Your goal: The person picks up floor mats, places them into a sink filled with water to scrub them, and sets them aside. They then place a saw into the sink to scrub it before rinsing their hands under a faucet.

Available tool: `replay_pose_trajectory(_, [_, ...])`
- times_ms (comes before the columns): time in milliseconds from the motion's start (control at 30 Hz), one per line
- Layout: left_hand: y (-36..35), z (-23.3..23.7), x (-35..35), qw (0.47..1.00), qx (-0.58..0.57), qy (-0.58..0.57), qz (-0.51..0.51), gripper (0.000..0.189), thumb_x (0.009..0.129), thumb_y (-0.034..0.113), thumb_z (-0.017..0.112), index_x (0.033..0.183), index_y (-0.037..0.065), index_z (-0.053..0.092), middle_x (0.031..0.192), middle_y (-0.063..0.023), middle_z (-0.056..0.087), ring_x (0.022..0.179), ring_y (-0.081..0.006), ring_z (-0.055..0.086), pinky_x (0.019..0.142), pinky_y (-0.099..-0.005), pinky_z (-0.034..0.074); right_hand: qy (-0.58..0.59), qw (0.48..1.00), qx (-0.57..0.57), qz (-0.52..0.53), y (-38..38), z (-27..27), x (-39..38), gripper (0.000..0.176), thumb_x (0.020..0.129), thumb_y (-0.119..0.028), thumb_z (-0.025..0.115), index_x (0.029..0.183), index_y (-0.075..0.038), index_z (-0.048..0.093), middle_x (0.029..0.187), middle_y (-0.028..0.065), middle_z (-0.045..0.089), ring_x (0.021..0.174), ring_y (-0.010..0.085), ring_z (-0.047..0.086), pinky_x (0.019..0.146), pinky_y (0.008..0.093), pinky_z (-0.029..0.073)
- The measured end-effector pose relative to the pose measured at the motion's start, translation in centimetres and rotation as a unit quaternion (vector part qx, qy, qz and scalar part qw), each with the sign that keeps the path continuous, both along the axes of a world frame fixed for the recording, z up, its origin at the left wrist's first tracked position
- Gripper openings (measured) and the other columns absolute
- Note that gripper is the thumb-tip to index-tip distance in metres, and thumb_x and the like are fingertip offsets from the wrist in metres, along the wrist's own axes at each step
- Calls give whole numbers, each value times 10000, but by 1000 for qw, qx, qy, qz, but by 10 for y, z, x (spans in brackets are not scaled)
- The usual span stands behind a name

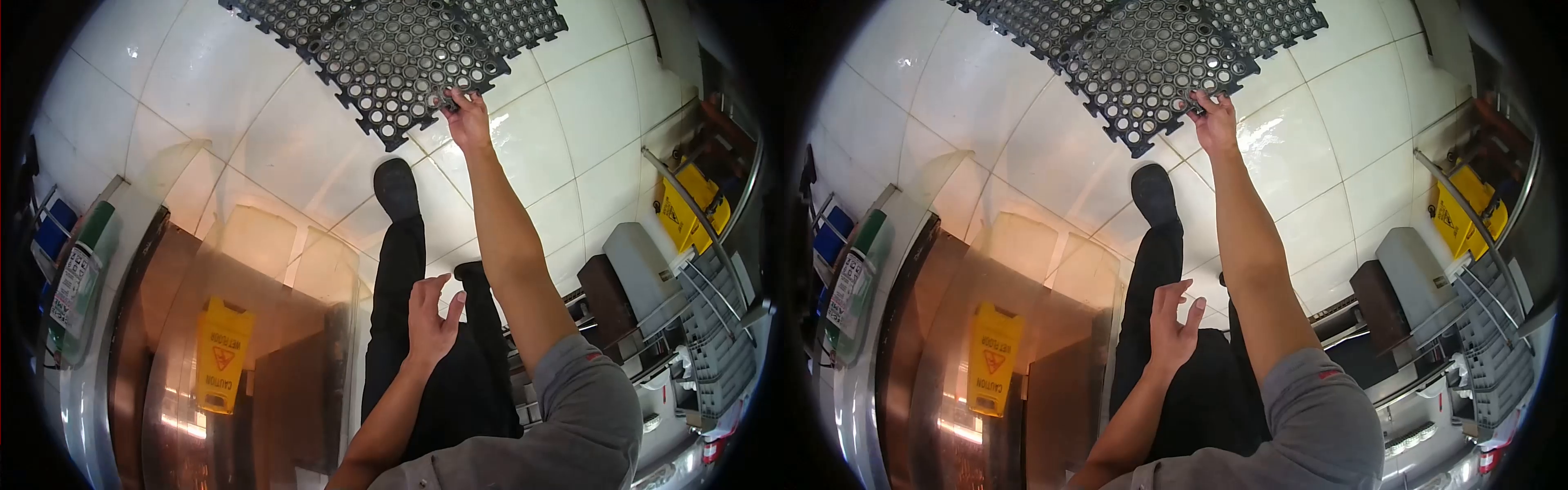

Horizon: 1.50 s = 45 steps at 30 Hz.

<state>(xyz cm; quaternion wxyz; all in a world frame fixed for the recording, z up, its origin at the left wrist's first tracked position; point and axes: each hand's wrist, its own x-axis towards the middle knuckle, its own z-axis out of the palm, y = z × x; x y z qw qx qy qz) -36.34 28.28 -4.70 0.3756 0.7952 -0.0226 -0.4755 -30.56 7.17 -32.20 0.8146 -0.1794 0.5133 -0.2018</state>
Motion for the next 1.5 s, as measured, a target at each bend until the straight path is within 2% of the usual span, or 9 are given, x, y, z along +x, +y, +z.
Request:
replay_pose_trajectory(333, [1, -3, 6, 999, 11, 34, 36, 321, 830, 210, 611, 1076, 13, 549, 973, -151, 520, 837, -269, 527, 720, -337, 456, 33, 998, -36, 30, 0, -13, -6, 180, 814, -30, 608, 955, -119, 538, 895, 28, 612, 839, 154, 588, 696, 361, 457])
replay_pose_trajectory(433, [0, -3, 4, 999, 15, 29, 32, 321, 836, 237, 601, 1080, 34, 559, 1014, -112, 534, 819, -208, 521, 685, -306, 437, 13, 999, -27, 35, 4, -18, -6, 185, 813, -24, 604, 956, -118, 535, 888, 25, 611, 835, 150, 588, 665, 346, 484])
replay_pose_trajectory(933, [-6, -7, 14, 998, 15, 37, 39, 311, 850, 246, 577, 1081, 40, 563, 1020, -93, 540, 814, -182, 523, 679, -297, 418, 53, 998, 27, 16, 9, -46, -13, 194, 825, -23, 595, 976, -100, 501, 901, 37, 588, 853, 169, 578, 732, 402, 489])
replay_pose_trajectory(1000, [-9, -5, 19, 997, 20, 58, 44, 293, 844, 190, 590, 1061, -3, 554, 1009, -156, 528, 880, -257, 522, 737, -330, 456, 67, 997, 33, 17, 8, -54, -14, 196, 825, -21, 593, 982, -94, 503, 896, 40, 588, 852, 172, 578, 736, 406, 497])
replay_pose_trajectory(1067, [-9, -6, 20, 997, 17, 59, 41, 294, 846, 191, 586, 1063, -5, 552, 1012, -156, 528, 879, -255, 522, 739, -329, 455, 44, 998, 42, 26, 7, -60, -15, 206, 826, -20, 591, 1001, -89, 508, 889, 47, 588, 853, 177, 579, 744, 415, 500])
replay_pose_trajectory(1100, [-9, -6, 21, 997, 17, 59, 43, 296, 849, 193, 582, 1065, -7, 550, 1015, -156, 528, 878, -253, 521, 741, -328, 453, 44, 998, 42, 14, 7, -63, -16, 160, 842, -3, 563, 990, -33, 510, 917, 96, 587, 865, 224, 588, 766, 441, 527])
replay_pose_trajectory(1200, [-8, -7, 21, 997, 12, 64, 49, 294, 852, 189, 577, 1068, -10, 547, 1016, -154, 529, 888, -248, 518, 746, -324, 449, 64, 996, 48, 28, 8, -73, -18, 166, 817, -48, 611, 961, -76, 532, 895, 48, 596, 847, 168, 585, 703, 383, 504])
replay_pose_trajectory(1367, [-11, -7, 23, 995, 22, 76, 53, 293, 855, 193, 575, 1067, -7, 546, 1020, -144, 528, 897, -235, 513, 744, -320, 442, 73, 995, 56, 47, 6, -79, -16, 191, 810, -71, 610, 987, -69, 537, 919, 51, 600, 848, 178, 589, 704, 379, 502])
replay_pose_trajectory(1500, [-8, -9, 20, 996, 9, 62, 65, 297, 858, 223, 577, 1069, 16, 552, 1024, -126, 529, 860, -215, 512, 713, -309, 430, 124, 987, 61, 82, 3, -84, -15, 122, 839, -75, 557, 958, -52, 547, 902, 79, 602, 823, 210, 601, 736, 394, 524])
